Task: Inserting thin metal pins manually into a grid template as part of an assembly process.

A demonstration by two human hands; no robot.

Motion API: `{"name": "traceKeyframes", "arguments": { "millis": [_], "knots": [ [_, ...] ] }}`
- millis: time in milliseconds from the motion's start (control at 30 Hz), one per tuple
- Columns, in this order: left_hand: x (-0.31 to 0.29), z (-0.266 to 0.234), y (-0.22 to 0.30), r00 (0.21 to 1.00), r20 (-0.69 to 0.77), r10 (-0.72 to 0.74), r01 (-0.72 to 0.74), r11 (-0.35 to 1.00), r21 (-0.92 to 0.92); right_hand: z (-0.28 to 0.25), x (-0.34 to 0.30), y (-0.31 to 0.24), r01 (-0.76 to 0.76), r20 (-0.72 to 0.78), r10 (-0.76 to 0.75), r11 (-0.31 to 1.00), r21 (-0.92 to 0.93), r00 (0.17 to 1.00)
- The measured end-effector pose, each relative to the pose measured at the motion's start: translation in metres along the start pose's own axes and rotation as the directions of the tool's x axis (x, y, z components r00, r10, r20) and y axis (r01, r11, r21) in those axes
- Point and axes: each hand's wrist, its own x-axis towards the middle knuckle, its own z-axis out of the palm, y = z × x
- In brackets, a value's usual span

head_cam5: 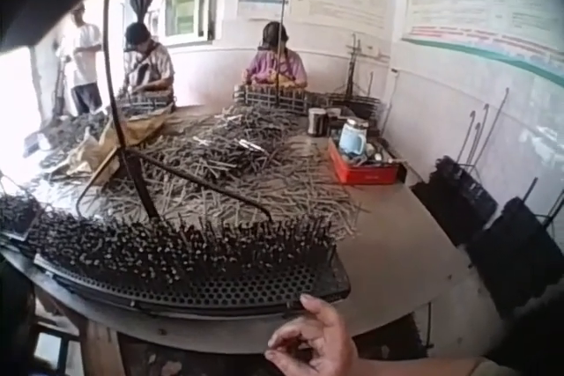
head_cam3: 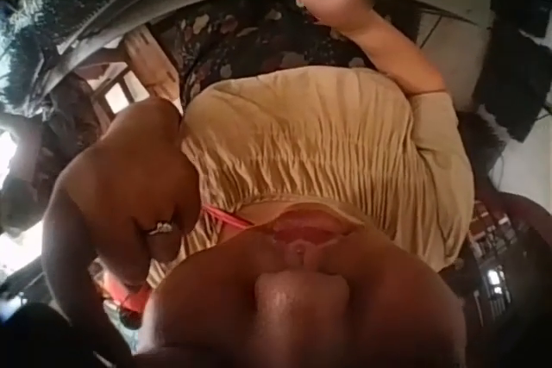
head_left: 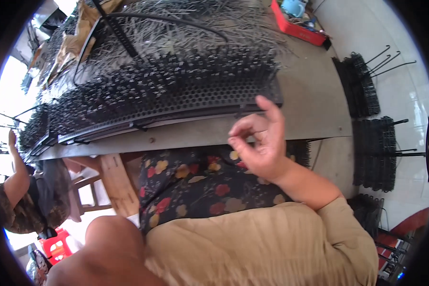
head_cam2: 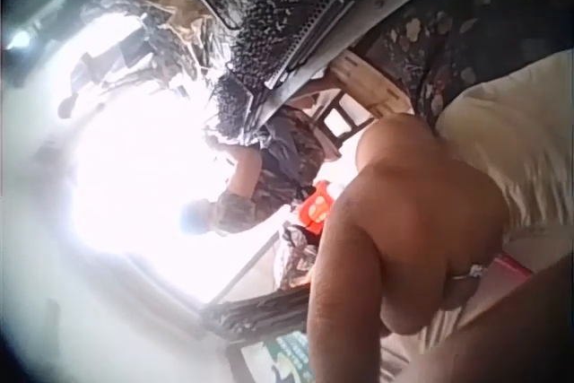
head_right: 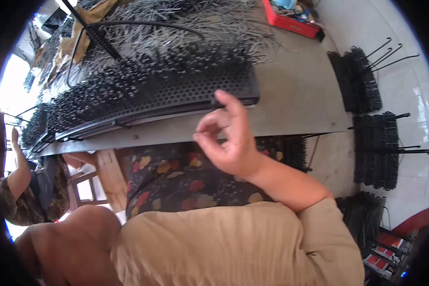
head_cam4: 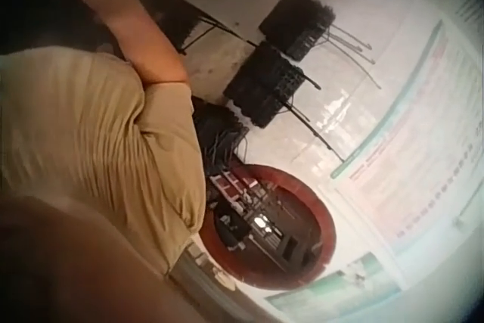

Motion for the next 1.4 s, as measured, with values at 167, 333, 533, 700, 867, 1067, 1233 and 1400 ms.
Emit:
{"name": "traceKeyframes", "arguments": {
  "millis": [167, 333, 533, 700, 867, 1067, 1233, 1400],
  "knots": [
    [0.003, -0.01, -0.002, 0.993, 0.113, 0.019, -0.018, 1.0, -0.006, 0.002, -0.001, 0.004, -0.011, 0.049, 0.011, 1.0, 0.004, 0.999],
    [-0.003, -0.01, -0.005, 0.981, 0.194, 0.006, 0.006, 0.998, -0.06, 0.001, 0.001, 0.006, 0.016, 0.066, -0.018, 0.999, 0.038, 0.998],
    [-0.015, -0.009, -0.008, 0.854, 0.47, -0.223, 0.077, 0.948, 0.31, 0.002, 0.001, 0.006, 0.005, 0.039, -0.006, 0.999, 0.034, 0.999],
    [-0.022, -0.028, -0.006, 0.754, 0.507, -0.418, 0.161, 0.866, 0.474, -0.007, 0.009, -0.002, 0.111, 0.161, -0.079, 0.973, -0.201, 0.984],
    [-0.07, -0.07, -0.007, 0.643, -0.722, -0.255, 0.761, 0.321, 0.564, -0.005, 0.001, -0.002, -0.065, -0.012, 0.065, 0.997, 0.048, 0.998],
    [-0.077, -0.126, -0.06, 0.101, -0.995, 0.013, 0.538, 0.84, 0.066, -0.006, 0.018, -0.013, -0.169, -0.032, 0.19, 0.925, 0.34, 0.981],
    [-0.082, -0.135, -0.064, 0.221, -0.953, 0.208, 0.498, 0.816, 0.294, -0.01, 0.025, -0.014, -0.46, -0.044, 0.49, 0.844, 0.276, 0.871],
    [-0.075, -0.141, -0.064, 0.196, -0.961, 0.196, 0.55, 0.79, 0.273, -0.016, 0.03, -0.016, -0.615, 0.157, 0.595, 0.749, 0.248, 0.788]
  ]
}}
